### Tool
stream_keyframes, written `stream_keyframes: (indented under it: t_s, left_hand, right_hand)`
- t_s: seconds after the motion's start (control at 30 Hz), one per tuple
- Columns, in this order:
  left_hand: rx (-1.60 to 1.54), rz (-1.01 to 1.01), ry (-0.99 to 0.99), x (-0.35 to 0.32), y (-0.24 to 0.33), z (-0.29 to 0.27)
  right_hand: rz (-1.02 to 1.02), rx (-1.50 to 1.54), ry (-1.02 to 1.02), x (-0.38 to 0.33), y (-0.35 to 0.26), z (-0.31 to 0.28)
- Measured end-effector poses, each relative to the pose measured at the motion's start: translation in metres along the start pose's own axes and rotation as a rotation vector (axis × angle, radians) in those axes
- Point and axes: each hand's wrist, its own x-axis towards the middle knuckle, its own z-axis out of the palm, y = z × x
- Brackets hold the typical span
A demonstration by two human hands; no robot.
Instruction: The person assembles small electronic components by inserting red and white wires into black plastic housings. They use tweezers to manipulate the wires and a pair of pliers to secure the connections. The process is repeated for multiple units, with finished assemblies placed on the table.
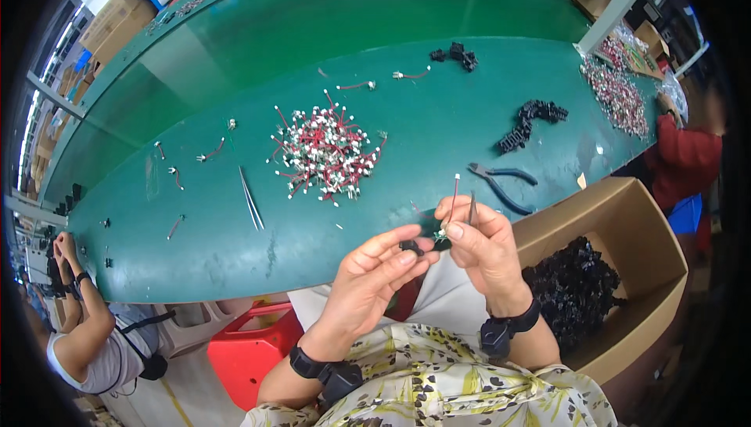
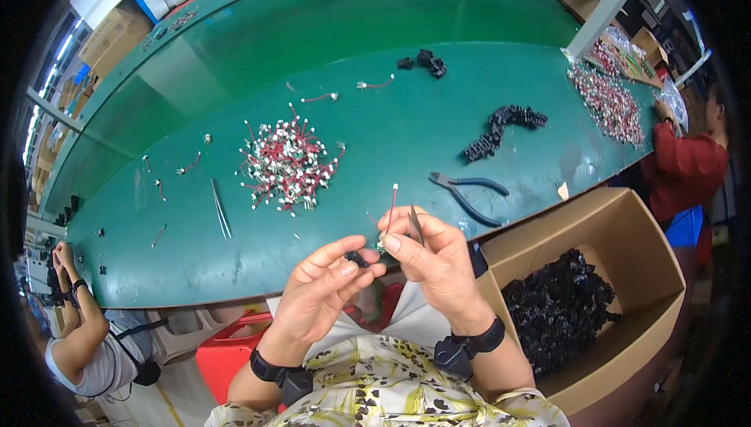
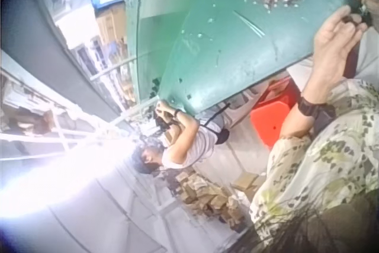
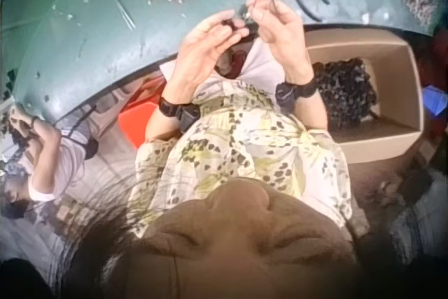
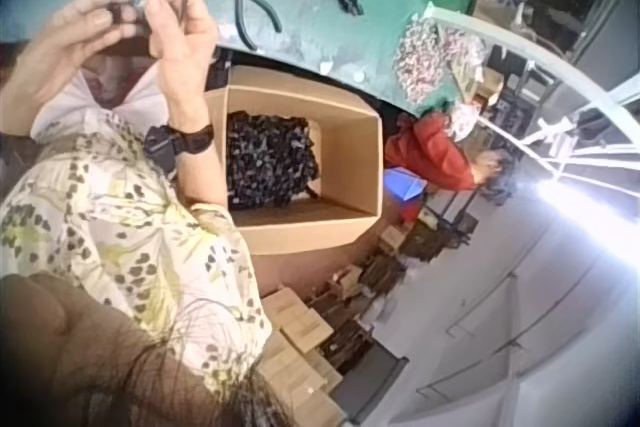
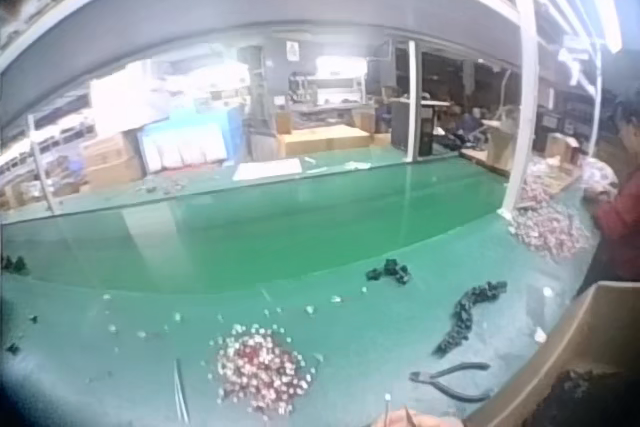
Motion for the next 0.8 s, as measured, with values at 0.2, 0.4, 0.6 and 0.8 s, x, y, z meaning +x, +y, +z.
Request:
stream_keyframes:
  t_s: [0.2, 0.4, 0.6, 0.8]
  left_hand:
    - [0.093, 0.033, -0.009, -0.001, -0.016, 0.005]
    - [0.321, 0.072, 0.021, -0.011, -0.015, 0.009]
    - [0.443, 0.027, -0.026, -0.016, -0.017, 0.01]
    - [0.31, 0.015, 0.102, -0.01, -0.029, 0.009]
  right_hand:
    - [-0.104, -0.096, 0.011, -0.024, 0.03, -0.007]
    - [0.08, -0.237, -0.086, -0.033, -0.004, -0.015]
    - [-0.211, -0.657, -0.273, -0.031, -0.012, -0.032]
    - [-0.497, -0.788, 0.009, -0.048, 0.003, -0.017]
